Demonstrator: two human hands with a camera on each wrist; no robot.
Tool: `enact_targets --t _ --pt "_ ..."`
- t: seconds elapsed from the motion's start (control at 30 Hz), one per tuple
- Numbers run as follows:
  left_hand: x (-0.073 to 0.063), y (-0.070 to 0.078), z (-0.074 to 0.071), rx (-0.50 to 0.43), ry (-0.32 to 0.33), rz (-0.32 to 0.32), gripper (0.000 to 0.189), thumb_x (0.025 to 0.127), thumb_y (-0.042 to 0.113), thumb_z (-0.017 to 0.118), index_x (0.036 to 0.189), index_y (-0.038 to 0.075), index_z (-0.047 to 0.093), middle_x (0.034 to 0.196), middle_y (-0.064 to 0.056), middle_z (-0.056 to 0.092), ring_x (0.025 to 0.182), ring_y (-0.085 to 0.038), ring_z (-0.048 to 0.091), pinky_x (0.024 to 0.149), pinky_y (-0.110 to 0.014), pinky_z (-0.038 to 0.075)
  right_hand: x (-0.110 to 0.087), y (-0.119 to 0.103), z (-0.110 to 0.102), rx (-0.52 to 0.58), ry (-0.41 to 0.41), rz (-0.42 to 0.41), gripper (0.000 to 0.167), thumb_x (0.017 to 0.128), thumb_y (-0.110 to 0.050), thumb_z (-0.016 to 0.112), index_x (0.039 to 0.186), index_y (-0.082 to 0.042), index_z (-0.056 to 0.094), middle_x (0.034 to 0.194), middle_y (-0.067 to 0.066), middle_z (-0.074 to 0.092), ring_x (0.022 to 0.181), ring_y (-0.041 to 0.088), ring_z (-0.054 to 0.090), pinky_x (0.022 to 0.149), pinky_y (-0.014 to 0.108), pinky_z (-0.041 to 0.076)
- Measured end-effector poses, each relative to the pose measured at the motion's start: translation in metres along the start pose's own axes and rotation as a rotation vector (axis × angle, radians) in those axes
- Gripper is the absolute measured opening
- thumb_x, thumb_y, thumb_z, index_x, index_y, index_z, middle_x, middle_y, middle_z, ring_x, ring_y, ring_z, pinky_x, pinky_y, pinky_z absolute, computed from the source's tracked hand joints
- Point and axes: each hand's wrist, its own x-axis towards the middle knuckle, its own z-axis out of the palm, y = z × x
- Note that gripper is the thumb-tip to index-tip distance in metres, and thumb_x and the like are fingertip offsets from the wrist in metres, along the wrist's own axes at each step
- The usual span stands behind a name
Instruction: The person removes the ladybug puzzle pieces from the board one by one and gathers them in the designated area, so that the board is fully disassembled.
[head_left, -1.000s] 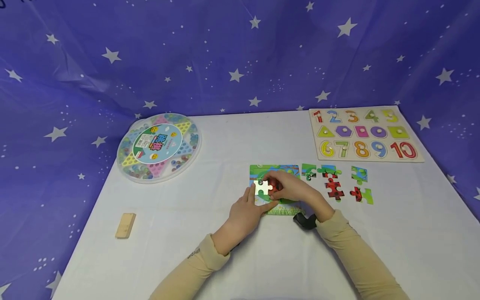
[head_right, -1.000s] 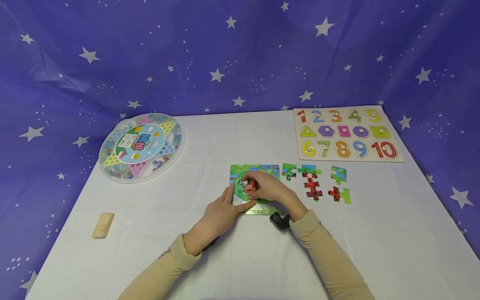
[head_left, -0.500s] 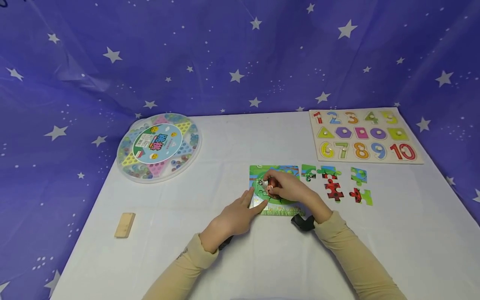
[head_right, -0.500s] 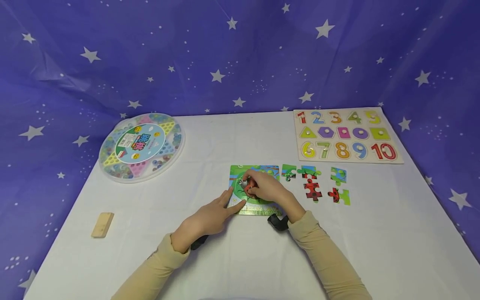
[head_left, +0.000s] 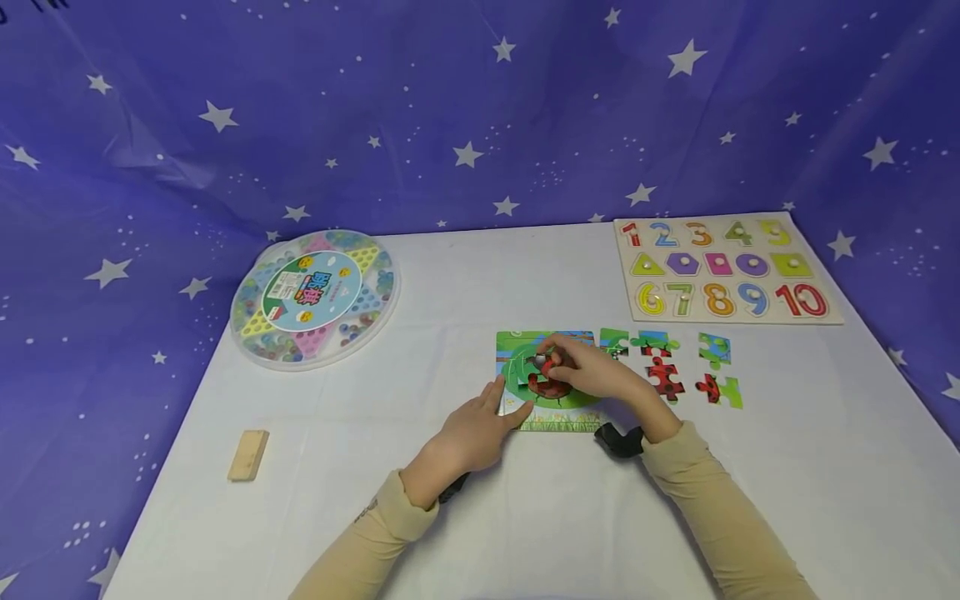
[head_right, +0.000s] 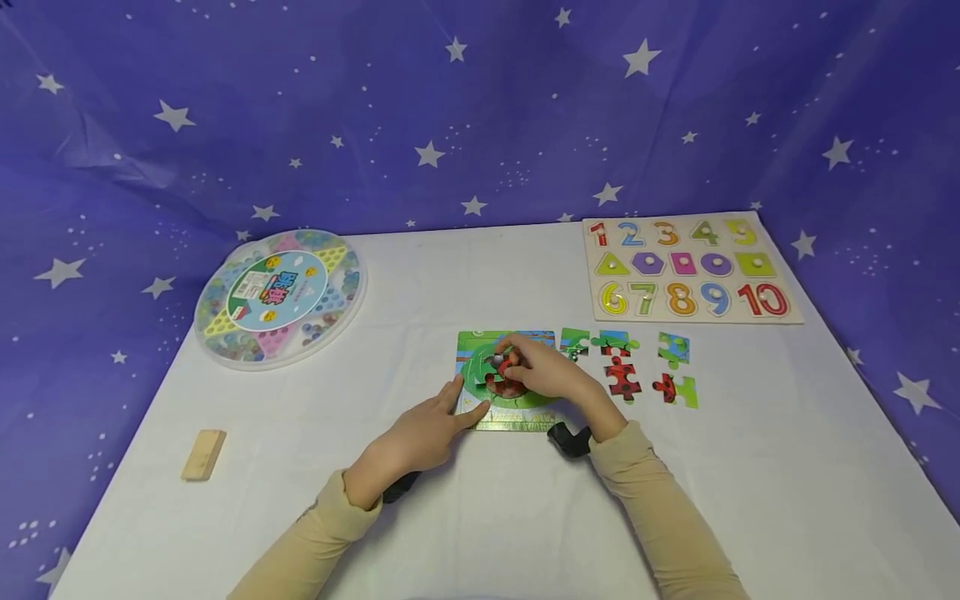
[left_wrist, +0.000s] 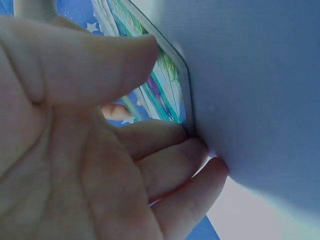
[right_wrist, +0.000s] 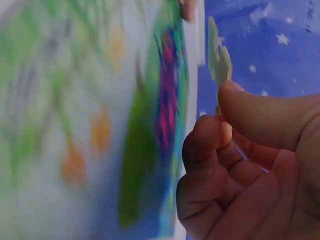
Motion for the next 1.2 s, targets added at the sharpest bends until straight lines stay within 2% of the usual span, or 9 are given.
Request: enact_targets --t 0.13,0.27,0.4,0.5,0.67,1.03,1.2 --pt "-0.001 0.0 -0.001 0.005 0.01 -0.002 0.059 0.089 0.01 0.054 0.141 0.03 0.033 0.146 -0.023 0.014 0.133 -0.03 0.021 0.102 -0.033 0.027 -0.015 0.009 -0.018 0.081 0.025 0.008 0.025 0.09 -0.01 0.056 0.114 -0.004 0.052 0.087 0.008 0.049 0.065 0.018 0.045 0.058 0.031 0.038" --pt "-0.001 0.0 0.0 0.009 0.029 0.004 0.059 0.088 0.009 0.053 0.14 0.029 0.035 0.145 -0.024 0.016 0.132 -0.03 0.022 0.101 -0.033 0.028 -0.04 0.022 -0.04 0.114 0.047 0.046 0.027 0.089 -0.011 0.058 0.114 -0.003 0.052 0.089 0.009 0.049 0.068 0.019 0.048 0.058 0.029 0.039" --pt "-0.002 0.0 0.0 0.0 0.034 0.001 0.058 0.089 0.009 0.053 0.14 0.029 0.036 0.145 -0.023 0.016 0.132 -0.03 0.022 0.101 -0.034 0.029 -0.063 0.034 -0.057 0.117 0.024 0.116 0.029 0.087 -0.012 0.062 0.112 -0.001 0.052 0.089 0.009 0.05 0.07 0.018 0.049 0.057 0.027 0.041" --pt "-0.003 0.0 -0.001 -0.015 0.037 -0.005 0.055 0.09 0.01 0.051 0.14 0.029 0.036 0.145 -0.023 0.016 0.132 -0.03 0.022 0.101 -0.035 0.029 -0.073 0.04 -0.066 0.133 -0.013 0.159 0.031 0.084 -0.014 0.066 0.109 -0.001 0.054 0.086 0.01 0.05 0.071 0.019 0.048 0.057 0.026 0.04" --pt "-0.003 -0.001 -0.001 -0.022 0.056 0.0 0.048 0.094 0.016 0.048 0.139 0.028 0.038 0.145 -0.024 0.018 0.132 -0.031 0.024 0.1 -0.035 0.03 -0.077 0.044 -0.069 0.117 -0.036 0.174 0.03 0.081 -0.015 0.069 0.105 -0.003 0.056 0.082 0.009 0.047 0.072 0.021 0.044 0.057 0.026 0.038" --pt "-0.001 0.0 0.0 -0.016 0.066 0.004 0.047 0.095 0.019 0.047 0.139 0.029 0.038 0.144 -0.024 0.019 0.131 -0.031 0.025 0.099 -0.034 0.031 -0.076 0.044 -0.066 0.055 0.003 0.211 0.036 0.08 -0.015 0.07 0.109 0.0 0.054 0.085 0.012 0.046 0.071 0.02 0.042 0.057 0.026 0.035" --pt "-0.002 0.0 0.0 -0.017 0.072 0.01 0.047 0.094 0.02 0.049 0.139 0.029 0.038 0.144 -0.024 0.019 0.131 -0.03 0.025 0.099 -0.034 0.032 -0.072 0.039 -0.057 0.004 0.017 0.166 0.037 0.078 -0.015 0.072 0.108 -0.001 0.056 0.09 0.011 0.05 0.069 0.019 0.043 0.058 0.025 0.038"
